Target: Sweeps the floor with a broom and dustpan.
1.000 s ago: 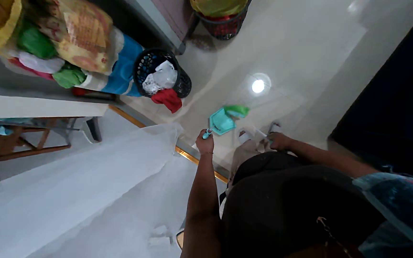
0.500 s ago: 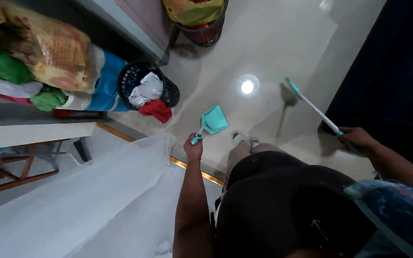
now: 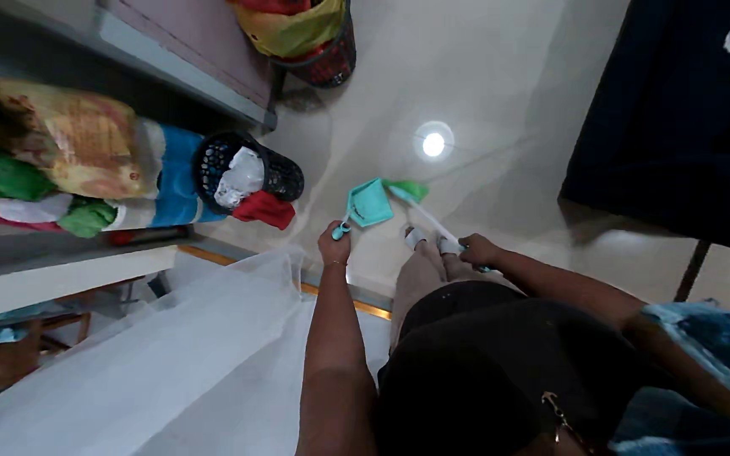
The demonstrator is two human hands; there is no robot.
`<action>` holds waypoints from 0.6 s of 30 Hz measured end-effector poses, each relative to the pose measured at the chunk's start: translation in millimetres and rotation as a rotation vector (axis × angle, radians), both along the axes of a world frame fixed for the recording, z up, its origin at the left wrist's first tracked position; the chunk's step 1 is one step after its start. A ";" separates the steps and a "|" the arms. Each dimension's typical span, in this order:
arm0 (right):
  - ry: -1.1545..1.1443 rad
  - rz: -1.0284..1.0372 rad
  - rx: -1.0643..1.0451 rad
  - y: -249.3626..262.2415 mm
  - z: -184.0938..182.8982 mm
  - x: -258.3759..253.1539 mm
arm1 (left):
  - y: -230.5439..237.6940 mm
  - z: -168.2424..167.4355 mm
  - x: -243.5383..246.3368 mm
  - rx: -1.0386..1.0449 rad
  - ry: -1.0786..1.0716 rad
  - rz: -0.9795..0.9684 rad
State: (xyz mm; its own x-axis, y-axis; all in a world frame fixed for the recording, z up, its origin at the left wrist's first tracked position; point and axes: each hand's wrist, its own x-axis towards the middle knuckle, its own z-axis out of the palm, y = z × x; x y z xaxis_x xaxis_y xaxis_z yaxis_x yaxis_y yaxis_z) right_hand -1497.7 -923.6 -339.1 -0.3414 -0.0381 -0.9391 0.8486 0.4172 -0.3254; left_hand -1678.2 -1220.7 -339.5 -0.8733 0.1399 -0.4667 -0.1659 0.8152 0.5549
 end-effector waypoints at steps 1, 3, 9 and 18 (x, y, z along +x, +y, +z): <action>-0.010 -0.061 -0.049 4.8 1.7 1.9 | 3.1 -1.6 1.2 -0.016 -0.007 -0.006; -0.042 -0.212 -0.120 23.4 6.0 14.4 | 6.2 -4.0 2.4 -0.039 -0.009 -0.024; -0.011 -0.366 0.088 78.4 37.0 125.6 | -14.6 3.1 -8.7 -0.018 0.003 -0.031; -0.164 -0.805 0.505 38.7 22.7 194.3 | -58.7 18.1 -59.9 -0.033 -0.034 -0.212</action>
